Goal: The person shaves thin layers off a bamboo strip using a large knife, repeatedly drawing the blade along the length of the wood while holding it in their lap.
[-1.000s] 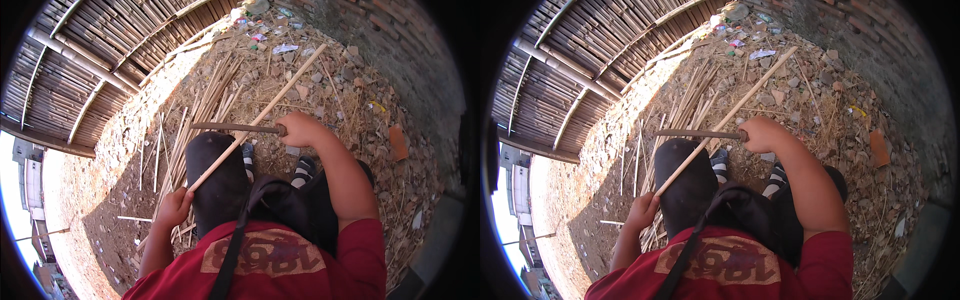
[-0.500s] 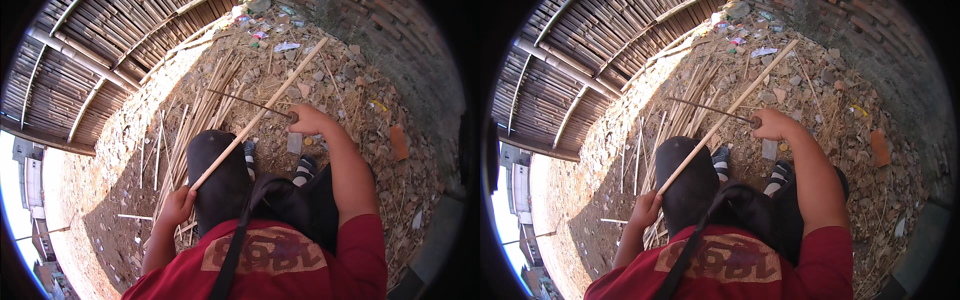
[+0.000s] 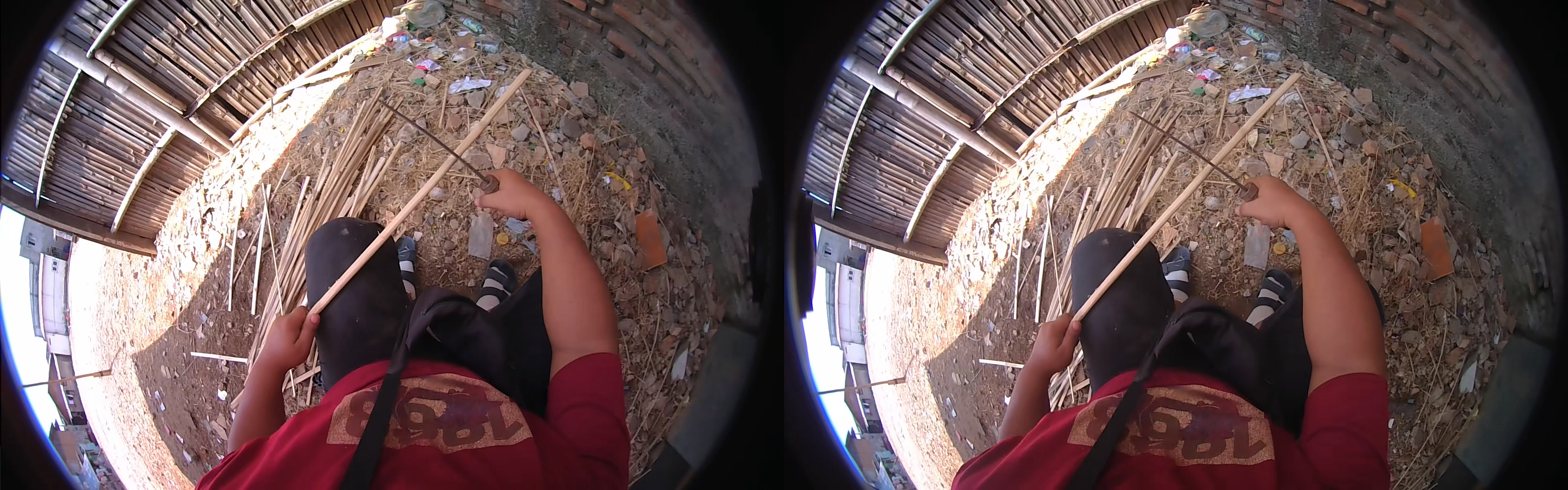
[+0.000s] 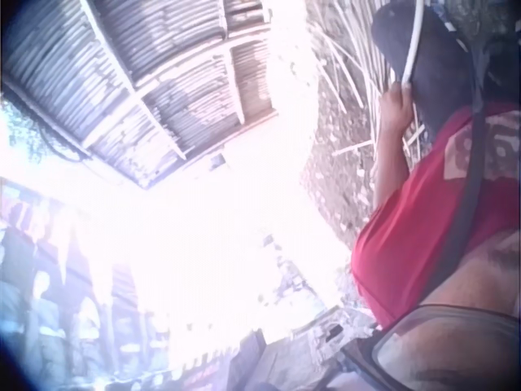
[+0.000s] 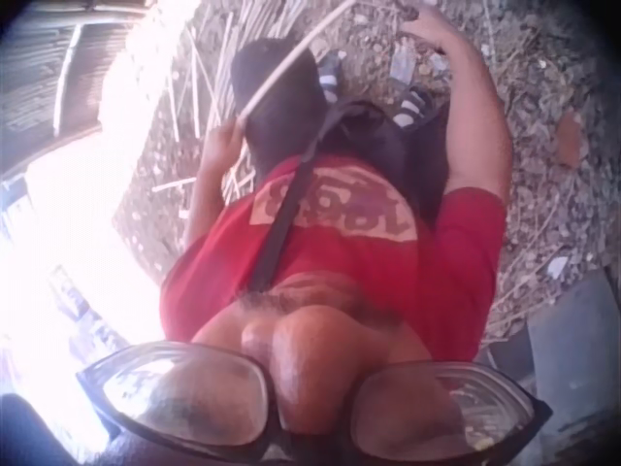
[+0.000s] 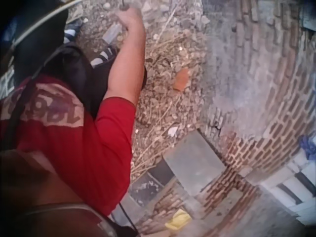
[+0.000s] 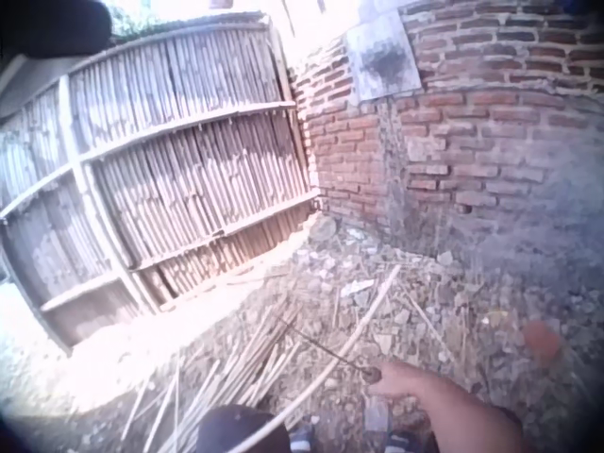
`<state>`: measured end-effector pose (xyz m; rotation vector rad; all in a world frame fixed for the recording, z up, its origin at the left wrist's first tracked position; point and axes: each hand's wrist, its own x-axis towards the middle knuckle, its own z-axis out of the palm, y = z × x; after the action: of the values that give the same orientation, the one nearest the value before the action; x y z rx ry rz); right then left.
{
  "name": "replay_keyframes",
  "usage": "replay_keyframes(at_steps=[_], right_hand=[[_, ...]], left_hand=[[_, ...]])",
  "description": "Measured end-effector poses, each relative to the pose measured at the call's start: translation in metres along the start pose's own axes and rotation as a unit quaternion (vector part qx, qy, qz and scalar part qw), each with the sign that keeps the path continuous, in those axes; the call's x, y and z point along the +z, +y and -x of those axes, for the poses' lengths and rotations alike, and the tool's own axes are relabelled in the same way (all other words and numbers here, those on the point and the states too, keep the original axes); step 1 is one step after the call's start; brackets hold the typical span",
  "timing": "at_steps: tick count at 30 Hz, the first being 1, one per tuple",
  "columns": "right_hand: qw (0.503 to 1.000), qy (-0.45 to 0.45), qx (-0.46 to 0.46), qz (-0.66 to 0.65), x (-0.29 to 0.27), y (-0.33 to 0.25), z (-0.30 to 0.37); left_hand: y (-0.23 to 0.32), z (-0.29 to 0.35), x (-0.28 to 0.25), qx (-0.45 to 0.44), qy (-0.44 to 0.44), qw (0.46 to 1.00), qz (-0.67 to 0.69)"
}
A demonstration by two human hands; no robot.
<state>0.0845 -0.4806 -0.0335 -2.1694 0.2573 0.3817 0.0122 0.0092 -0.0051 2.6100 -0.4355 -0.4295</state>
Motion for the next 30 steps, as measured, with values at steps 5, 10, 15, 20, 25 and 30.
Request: replay_keyframes(at_steps=[5,10,15,20,25,30], right_hand=[[0.97,0.044,-0.122,0.204,0.018,-0.041,0.028],[0.971,0.002,-0.126,0.201,0.016,-0.044,0.033],[0.983,0.111,-0.065,0.13,0.002,-0.017,0.012],[0.96,0.01,-0.133,0.248,0.031,-0.047,0.021],[0.997,0.072,0.02,0.019,-0.005,-0.009,0.005],[0.967,0.014,-0.157,0.201,0.027,-0.045,0.031]], left_hand=[[0.005,0.001,-0.002,-0.014,-0.005,1.0,0.004],[-0.004,0.004,0.005,-0.003,0.008,1.0,-0.016],[0.014,0.001,-0.004,-0.007,0.008,0.999,-0.038],[0.011,-0.004,-0.007,-0.001,0.006,0.999,-0.048],[0.01,-0.003,-0.004,-0.003,0.009,1.0,-0.024],[0.006,-0.004,-0.003,-0.002,-0.001,1.0,-0.013]])
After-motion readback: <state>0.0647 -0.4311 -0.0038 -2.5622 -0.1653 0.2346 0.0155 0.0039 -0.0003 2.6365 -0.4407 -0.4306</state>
